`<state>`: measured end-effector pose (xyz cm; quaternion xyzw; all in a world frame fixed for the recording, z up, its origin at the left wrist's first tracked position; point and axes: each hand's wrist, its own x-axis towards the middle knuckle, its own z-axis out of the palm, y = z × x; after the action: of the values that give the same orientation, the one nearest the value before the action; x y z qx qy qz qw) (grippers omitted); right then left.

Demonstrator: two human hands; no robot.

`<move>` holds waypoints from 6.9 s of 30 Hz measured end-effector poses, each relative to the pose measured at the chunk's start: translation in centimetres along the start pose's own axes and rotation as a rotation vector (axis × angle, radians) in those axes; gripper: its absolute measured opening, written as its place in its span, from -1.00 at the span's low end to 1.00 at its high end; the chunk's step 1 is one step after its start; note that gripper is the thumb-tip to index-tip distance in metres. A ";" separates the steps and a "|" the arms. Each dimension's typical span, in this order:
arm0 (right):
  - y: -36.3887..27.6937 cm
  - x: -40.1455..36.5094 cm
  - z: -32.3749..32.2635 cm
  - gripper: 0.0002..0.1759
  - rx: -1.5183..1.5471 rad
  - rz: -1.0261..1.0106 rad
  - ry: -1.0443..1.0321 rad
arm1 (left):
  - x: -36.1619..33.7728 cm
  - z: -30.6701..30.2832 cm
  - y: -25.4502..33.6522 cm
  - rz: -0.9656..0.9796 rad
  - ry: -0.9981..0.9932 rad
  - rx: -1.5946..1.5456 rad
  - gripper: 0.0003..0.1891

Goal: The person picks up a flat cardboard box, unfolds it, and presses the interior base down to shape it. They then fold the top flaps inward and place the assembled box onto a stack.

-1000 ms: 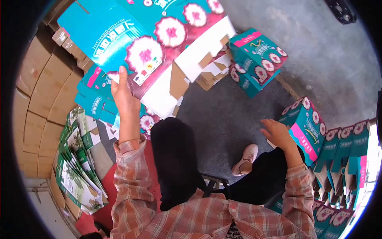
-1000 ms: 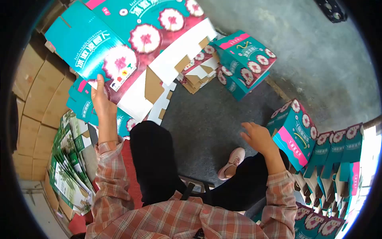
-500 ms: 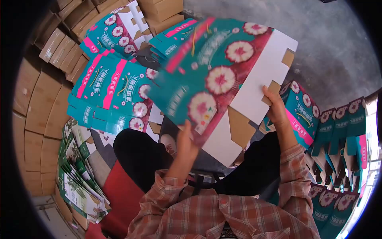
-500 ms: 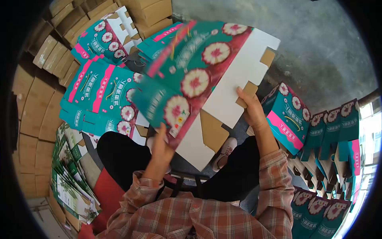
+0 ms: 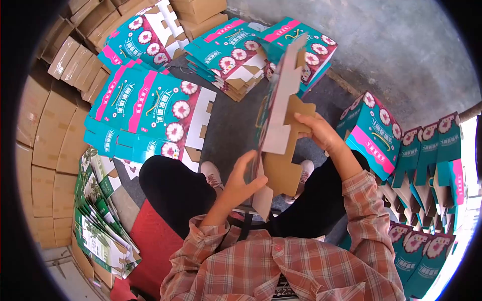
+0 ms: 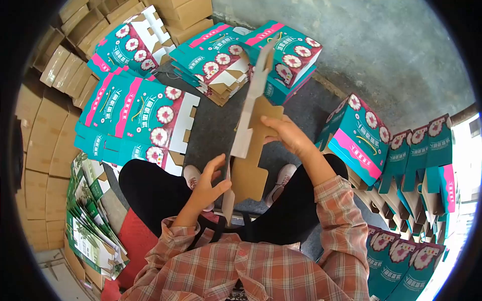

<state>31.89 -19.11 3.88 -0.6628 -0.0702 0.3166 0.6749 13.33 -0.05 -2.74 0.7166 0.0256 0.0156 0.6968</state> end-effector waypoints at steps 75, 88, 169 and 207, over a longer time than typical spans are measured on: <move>3.2 12.1 -7.1 -0.65 -0.903 -0.242 0.513 | 4.2 9.8 -0.5 0.324 0.093 0.986 -0.42; -0.5 5.5 -5.7 -0.43 -0.484 0.011 0.235 | 3.5 0.5 -1.7 0.374 -0.003 0.956 -0.54; 6.2 12.1 -9.6 -0.05 -0.317 0.177 0.208 | 3.0 -13.0 -14.7 -0.409 0.720 -0.592 -0.29; 7.1 8.8 -11.5 -0.67 -0.699 0.389 0.010 | 2.7 -7.6 -12.5 -0.244 0.589 -0.096 -0.54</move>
<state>42.39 -24.86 -6.89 -0.8551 -0.0436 0.3921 0.3364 15.42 8.08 -15.04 0.6394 0.3112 0.1397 0.6891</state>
